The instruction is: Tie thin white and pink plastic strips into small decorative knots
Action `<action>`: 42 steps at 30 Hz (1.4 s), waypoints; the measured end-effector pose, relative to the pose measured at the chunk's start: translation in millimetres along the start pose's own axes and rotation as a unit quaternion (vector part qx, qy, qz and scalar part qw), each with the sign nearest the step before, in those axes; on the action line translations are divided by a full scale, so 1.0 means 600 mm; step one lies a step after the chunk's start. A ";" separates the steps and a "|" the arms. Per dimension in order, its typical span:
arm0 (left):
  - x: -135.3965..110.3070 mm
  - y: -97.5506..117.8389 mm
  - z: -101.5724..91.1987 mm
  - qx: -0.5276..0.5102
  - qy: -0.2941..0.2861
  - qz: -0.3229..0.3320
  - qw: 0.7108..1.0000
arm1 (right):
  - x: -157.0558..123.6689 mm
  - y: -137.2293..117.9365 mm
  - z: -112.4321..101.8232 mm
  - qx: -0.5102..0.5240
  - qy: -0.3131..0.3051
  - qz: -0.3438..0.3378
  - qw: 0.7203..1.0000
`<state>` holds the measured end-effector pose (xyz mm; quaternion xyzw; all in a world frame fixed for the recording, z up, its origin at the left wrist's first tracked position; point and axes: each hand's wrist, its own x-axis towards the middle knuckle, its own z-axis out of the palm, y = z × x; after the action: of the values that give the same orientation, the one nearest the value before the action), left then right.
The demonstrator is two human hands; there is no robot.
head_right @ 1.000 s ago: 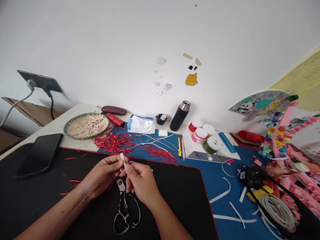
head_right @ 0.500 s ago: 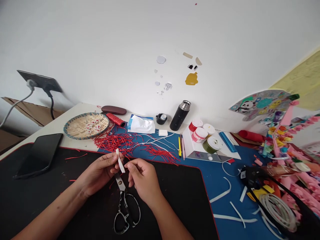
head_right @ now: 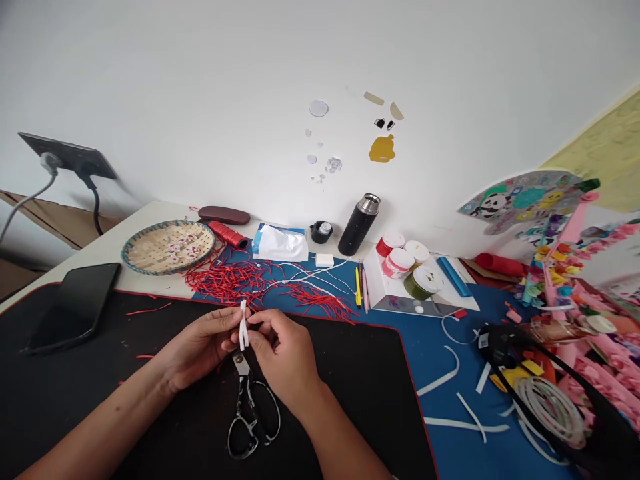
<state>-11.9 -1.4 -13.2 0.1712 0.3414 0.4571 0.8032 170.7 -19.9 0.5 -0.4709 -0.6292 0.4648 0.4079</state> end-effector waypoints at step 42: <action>-0.011 -0.002 0.012 0.165 -0.004 0.016 0.986 | 0.003 -0.002 -0.003 0.055 0.008 -0.007 0.998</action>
<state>-8.1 -7.4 -6.1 0.3088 0.4065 0.4069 0.7575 171.9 -17.8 2.1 -0.4469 -0.6029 0.4920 0.4412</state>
